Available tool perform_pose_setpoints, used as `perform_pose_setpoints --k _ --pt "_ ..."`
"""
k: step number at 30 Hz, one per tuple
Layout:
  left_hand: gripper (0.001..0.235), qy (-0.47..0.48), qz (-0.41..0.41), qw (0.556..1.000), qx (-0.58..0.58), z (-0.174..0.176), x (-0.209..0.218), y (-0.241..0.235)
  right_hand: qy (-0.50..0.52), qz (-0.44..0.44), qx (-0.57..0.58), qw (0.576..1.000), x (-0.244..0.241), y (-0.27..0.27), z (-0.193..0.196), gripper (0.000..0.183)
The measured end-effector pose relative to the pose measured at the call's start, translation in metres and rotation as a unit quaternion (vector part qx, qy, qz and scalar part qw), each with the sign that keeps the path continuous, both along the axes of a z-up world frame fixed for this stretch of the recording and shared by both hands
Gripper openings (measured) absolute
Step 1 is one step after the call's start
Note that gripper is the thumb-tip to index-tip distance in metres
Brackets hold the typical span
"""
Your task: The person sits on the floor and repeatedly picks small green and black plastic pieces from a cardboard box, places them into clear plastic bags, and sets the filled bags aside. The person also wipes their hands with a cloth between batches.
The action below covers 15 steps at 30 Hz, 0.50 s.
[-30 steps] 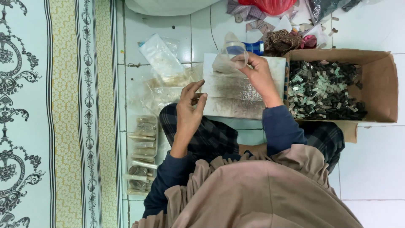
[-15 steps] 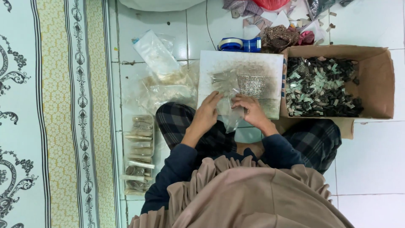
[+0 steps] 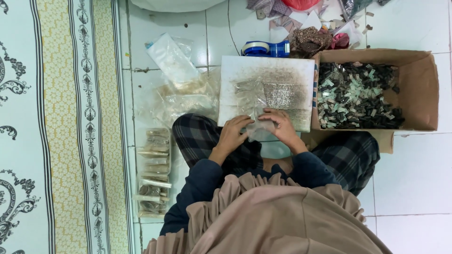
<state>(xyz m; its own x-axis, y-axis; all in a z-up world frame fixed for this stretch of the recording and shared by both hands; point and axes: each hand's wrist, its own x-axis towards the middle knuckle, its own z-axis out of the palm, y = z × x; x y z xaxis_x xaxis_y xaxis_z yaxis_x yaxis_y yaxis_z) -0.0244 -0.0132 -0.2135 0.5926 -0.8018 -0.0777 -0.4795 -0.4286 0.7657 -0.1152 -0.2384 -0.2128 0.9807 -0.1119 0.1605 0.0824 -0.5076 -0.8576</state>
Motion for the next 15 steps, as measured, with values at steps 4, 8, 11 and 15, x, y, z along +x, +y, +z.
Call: perform_pose_setpoints --k 4,8,11,15 --pt "0.02 0.093 0.114 0.983 -0.107 -0.024 -0.004 -0.004 0.013 -0.044 0.05 0.998 0.006 0.0 -0.002 0.022" --pt "0.032 0.131 0.198 0.967 -0.094 -0.014 0.003 -0.01 0.057 -0.14 0.063 0.986 0.004 -0.013 -0.079 0.023" --pt "0.036 0.099 0.232 0.966 -0.059 0.012 0.006 -0.017 0.152 -0.235 0.029 0.96 0.019 -0.003 -0.071 0.031" --pt "0.036 0.08 0.25 0.965 -0.003 0.008 0.018 -0.027 0.164 -0.267 -0.021 0.949 0.037 0.012 -0.032 0.031"
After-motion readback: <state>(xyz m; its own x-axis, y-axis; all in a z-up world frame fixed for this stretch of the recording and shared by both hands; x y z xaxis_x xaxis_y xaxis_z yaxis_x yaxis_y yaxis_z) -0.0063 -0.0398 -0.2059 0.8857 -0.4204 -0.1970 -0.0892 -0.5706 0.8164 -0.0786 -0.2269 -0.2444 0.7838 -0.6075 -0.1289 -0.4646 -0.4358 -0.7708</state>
